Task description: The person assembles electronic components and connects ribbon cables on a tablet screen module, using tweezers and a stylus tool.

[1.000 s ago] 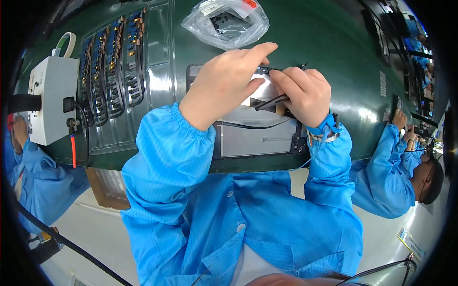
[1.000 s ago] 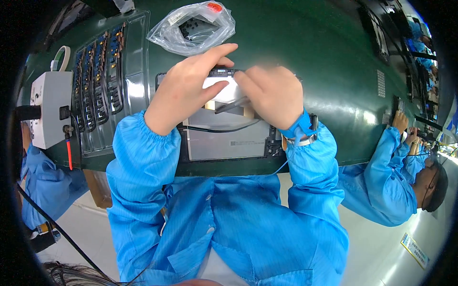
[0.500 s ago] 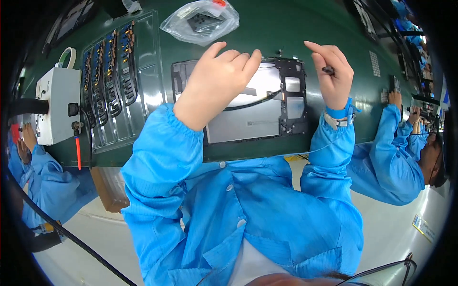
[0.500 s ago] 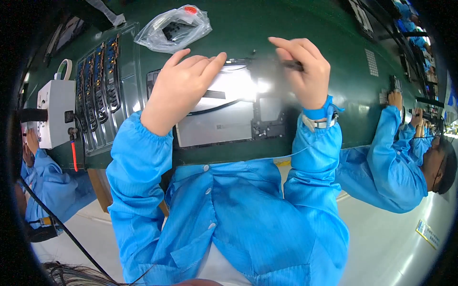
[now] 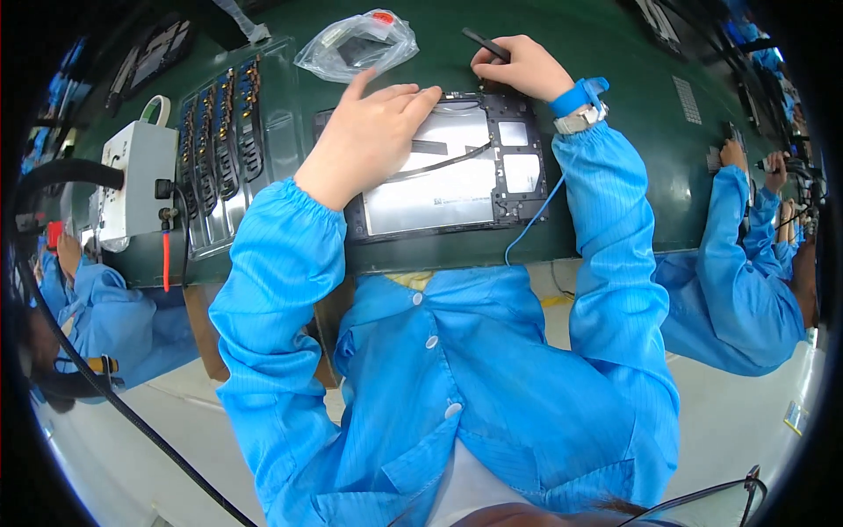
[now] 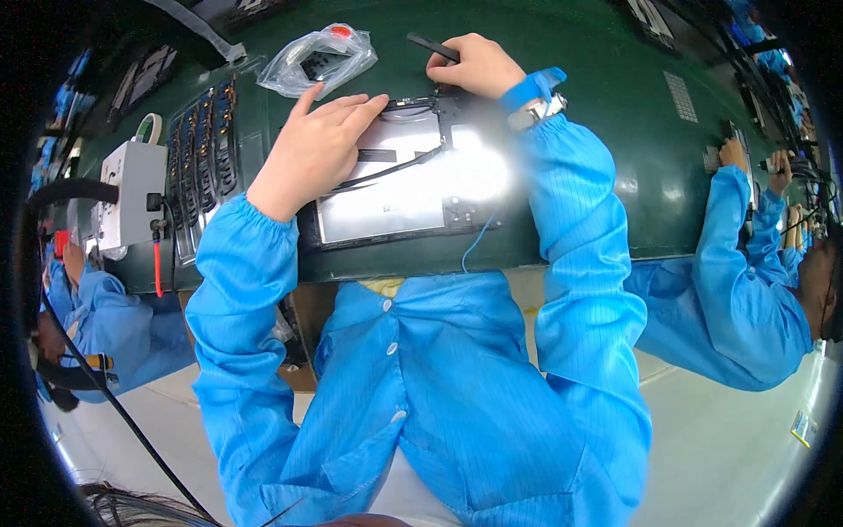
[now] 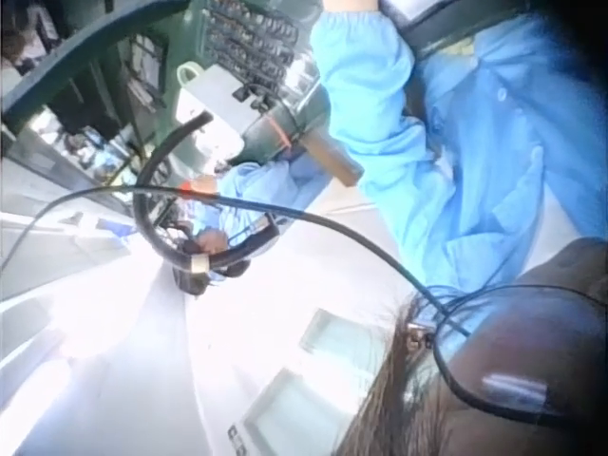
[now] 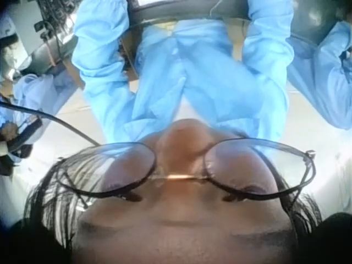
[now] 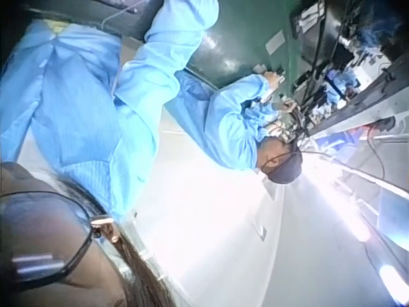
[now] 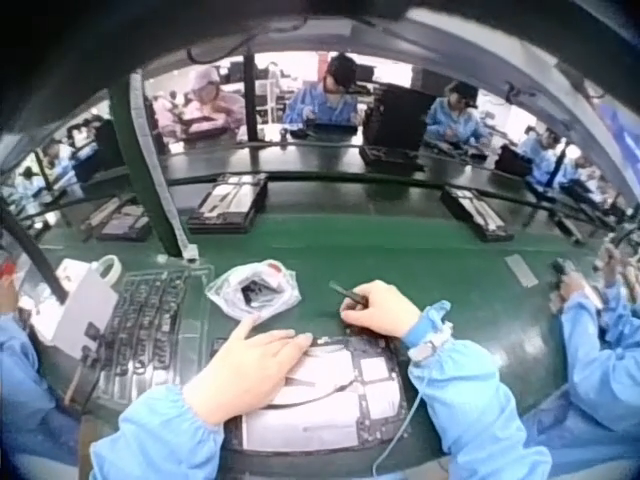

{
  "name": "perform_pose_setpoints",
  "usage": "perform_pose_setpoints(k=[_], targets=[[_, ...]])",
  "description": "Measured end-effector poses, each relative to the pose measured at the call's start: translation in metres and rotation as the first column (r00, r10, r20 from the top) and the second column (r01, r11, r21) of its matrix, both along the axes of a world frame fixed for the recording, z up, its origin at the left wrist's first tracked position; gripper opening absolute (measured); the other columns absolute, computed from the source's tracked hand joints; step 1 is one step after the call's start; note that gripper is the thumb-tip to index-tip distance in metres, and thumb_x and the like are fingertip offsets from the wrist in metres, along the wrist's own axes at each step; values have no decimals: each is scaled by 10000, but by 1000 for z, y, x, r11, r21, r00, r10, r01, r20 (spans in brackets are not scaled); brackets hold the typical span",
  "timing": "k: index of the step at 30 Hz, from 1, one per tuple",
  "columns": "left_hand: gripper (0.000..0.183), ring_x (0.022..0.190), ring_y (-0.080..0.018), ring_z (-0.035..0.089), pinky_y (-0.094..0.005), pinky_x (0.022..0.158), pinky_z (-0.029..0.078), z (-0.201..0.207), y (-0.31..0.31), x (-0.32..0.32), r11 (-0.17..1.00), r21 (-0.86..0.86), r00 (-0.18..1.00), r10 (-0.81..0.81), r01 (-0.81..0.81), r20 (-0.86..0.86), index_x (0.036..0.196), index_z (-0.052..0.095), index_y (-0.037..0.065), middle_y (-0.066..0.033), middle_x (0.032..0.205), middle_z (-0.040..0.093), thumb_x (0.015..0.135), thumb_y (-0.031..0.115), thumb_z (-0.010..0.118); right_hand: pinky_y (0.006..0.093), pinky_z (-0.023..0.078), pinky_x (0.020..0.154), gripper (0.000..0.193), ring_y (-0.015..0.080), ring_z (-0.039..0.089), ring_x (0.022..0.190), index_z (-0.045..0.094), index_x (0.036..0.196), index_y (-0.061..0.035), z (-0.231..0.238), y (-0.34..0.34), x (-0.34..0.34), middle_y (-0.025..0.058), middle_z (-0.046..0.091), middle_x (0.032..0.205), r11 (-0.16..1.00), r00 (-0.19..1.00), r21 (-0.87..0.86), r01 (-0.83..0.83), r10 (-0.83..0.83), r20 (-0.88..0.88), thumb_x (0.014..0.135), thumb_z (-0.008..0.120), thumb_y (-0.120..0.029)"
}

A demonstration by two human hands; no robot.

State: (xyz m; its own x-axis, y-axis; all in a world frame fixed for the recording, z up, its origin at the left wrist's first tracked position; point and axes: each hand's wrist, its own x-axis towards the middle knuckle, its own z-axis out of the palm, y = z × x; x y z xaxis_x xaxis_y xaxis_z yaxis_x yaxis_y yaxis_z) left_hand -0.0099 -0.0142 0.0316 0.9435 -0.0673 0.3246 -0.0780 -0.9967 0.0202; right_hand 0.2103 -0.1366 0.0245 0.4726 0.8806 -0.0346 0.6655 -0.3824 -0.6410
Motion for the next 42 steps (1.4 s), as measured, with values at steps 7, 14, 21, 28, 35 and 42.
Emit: perform_pose_setpoints(k=[7,14,21,28,35,42], targets=[[488,1138,-227,494,-476,1012,299,3,9,-6,976,-219,995,-46,24,-93,1200,496,103,-93,1187,547,722,7,469,231,457,596,212,87,563,639,661,937,-31,24,-50,-50,24,622,709,890,941,338,305,-227,-250,739,636,-102],[434,1165,-219,475,-458,1015,305,5,12,-2,990,-128,991,-76,62,-107,1147,556,103,-64,1225,533,730,15,476,239,466,630,199,99,579,689,614,931,-22,2,-68,-70,29,619,725,804,878,367,468,-375,-299,740,637,-74],[424,1129,-216,503,-430,1005,323,6,12,0,995,8,988,-95,97,-118,1124,582,104,-55,1214,543,713,21,516,237,478,616,219,103,596,652,629,948,-26,-4,-69,-65,33,647,745,813,881,343,470,-411,-233,745,642,-108],[397,1129,-192,490,-418,1017,309,15,5,2,942,289,981,-135,170,-137,1083,600,59,-30,1191,550,687,74,593,232,485,563,225,108,614,634,647,958,-29,-8,-68,-73,54,651,741,801,886,384,459,-446,-128,744,657,-100],[294,1083,-169,497,-431,1055,271,32,-4,20,882,291,917,-296,369,-266,963,651,52,-1,1083,554,678,76,584,249,487,487,206,142,632,584,641,945,-17,-1,-68,-75,88,645,732,824,902,378,421,-424,-81,750,649,-80],[143,1034,-173,515,-453,1060,263,36,-12,40,848,291,889,-372,442,-266,753,681,58,-21,957,561,653,95,585,288,496,599,236,203,641,660,635,929,-7,-6,-71,-68,133,643,776,835,911,378,399,-410,-55,712,652,-99]])
